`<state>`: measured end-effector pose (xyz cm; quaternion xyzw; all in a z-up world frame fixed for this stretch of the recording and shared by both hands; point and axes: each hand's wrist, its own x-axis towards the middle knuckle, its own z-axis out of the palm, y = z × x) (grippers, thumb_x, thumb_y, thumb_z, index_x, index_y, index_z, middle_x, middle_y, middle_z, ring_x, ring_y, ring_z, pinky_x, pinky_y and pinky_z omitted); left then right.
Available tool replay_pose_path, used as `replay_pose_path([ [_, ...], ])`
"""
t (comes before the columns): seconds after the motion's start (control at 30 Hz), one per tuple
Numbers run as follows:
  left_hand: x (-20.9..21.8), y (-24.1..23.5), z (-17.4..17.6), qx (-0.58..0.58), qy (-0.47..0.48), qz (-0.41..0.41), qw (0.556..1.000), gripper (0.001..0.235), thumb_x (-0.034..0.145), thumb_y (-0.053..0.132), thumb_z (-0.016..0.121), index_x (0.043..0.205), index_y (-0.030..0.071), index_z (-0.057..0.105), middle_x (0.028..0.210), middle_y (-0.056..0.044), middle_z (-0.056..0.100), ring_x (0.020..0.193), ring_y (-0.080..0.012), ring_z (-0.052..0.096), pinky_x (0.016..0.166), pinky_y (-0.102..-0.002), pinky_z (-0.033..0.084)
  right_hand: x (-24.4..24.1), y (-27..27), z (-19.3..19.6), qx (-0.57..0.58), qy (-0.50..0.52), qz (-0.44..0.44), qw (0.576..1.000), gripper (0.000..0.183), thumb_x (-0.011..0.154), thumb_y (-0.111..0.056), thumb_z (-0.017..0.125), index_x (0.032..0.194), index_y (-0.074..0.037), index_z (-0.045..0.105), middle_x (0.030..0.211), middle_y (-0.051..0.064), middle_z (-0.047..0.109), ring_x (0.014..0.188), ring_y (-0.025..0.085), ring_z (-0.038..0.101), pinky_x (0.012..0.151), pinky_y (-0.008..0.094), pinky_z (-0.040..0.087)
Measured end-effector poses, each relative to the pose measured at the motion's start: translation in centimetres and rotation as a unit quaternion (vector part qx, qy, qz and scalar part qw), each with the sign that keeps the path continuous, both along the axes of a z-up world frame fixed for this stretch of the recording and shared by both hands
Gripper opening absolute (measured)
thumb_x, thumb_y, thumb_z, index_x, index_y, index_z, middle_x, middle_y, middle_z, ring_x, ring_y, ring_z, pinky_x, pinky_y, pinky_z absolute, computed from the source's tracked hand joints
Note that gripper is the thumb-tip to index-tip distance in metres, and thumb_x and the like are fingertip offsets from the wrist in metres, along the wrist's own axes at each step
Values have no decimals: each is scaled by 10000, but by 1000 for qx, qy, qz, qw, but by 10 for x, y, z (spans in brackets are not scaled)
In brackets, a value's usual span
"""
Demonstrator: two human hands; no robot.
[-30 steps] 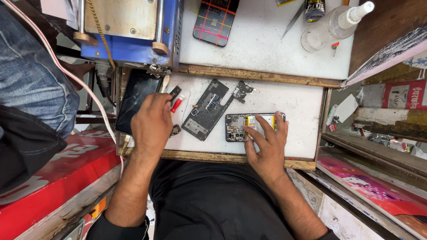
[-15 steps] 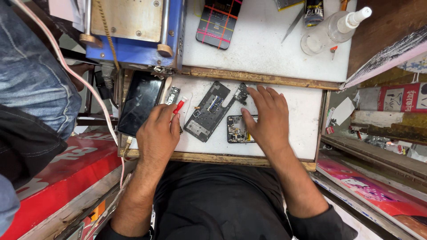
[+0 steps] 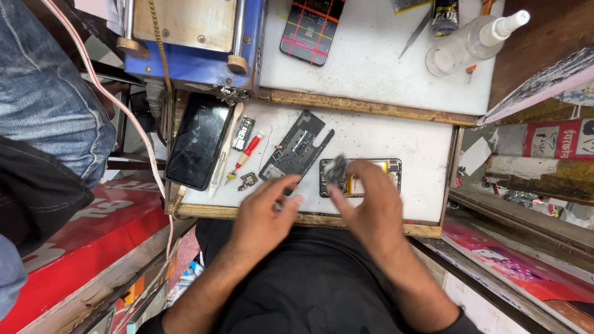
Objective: The person disassembles a smartphone, removes the motherboard, and uses a red-handled tool to scrape or clean components on the board. They handle the battery, frame, and other internal parts while working at a cluttered repair bench.
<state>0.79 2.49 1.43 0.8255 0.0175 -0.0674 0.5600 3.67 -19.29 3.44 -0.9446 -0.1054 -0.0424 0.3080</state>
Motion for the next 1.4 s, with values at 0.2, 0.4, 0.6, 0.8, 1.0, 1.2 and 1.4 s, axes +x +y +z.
replay_pose_path([
  [0.2, 22, -39, -29, -205, 146, -34, 967, 334, 973, 90, 641, 1304, 69, 669, 900, -103, 752, 760, -96, 700, 688, -237, 573, -22, 5, -7, 13, 4, -35, 999, 425, 761, -216, 900, 1085, -71, 665, 1205, 129, 691, 1086, 297, 687, 875, 374, 575],
  [0.4, 59, -45, -34, -11, 62, -98, 993, 292, 915, 82, 656, 1195, 84, 741, 865, -99, 775, 737, -208, 745, 682, -334, 589, -20, -22, -19, -73, 2, -8, 997, 420, 790, -232, 867, 1183, -148, 745, 1274, 25, 692, 1351, 369, 489, 1083, 522, 395],
  [0.6, 65, -53, -24, 117, -56, -122, 984, 268, 902, 101, 668, 1161, 67, 730, 960, -164, 754, 849, -352, 742, 759, -447, 611, -28, -30, -40, -63, -7, 14, 998, 434, 813, -234, 842, 1228, -166, 733, 1398, 34, 630, 1474, 440, 344, 1193, 648, 263],
  [0.8, 62, -56, -12, 218, -6, -154, 964, 321, 968, 193, 653, 1257, 53, 660, 1028, -191, 709, 806, -365, 741, 663, -447, 621, -32, -33, -55, -74, -4, 25, 997, 427, 850, -252, 833, 1259, -189, 726, 1436, -8, 615, 1498, 425, 325, 1220, 698, 214],
  [1.0, 59, -56, -14, 224, -21, -158, 961, 334, 967, 234, 664, 1257, 67, 662, 1050, -191, 699, 800, -359, 744, 634, -440, 624, -32, -32, -59, -88, 10, 24, 996, 411, 878, -222, 798, 1283, -216, 731, 1433, -27, 620, 1506, 409, 319, 1224, 709, 191],
  [1.2, 55, -56, -22, 213, -52, -139, 966, 343, 967, 241, 671, 1257, 57, 655, 1054, -197, 693, 799, -355, 744, 619, -425, 625, -32, -31, -61, -77, 13, 4, 997, 344, 920, -173, 761, 1258, -231, 737, 1445, -9, 601, 1528, 425, 291, 1243, 716, 164],
  [1.4, 56, -57, -21, 213, -5, -141, 967, 344, 965, 245, 675, 1262, 74, 650, 1003, -159, 699, 777, -348, 739, 616, -435, 615, -31, -29, -59, -84, 11, 1, 996, 357, 899, -108, 739, 1237, -224, 742, 1452, -3, 593, 1527, 445, 291, 1231, 744, 165],
])
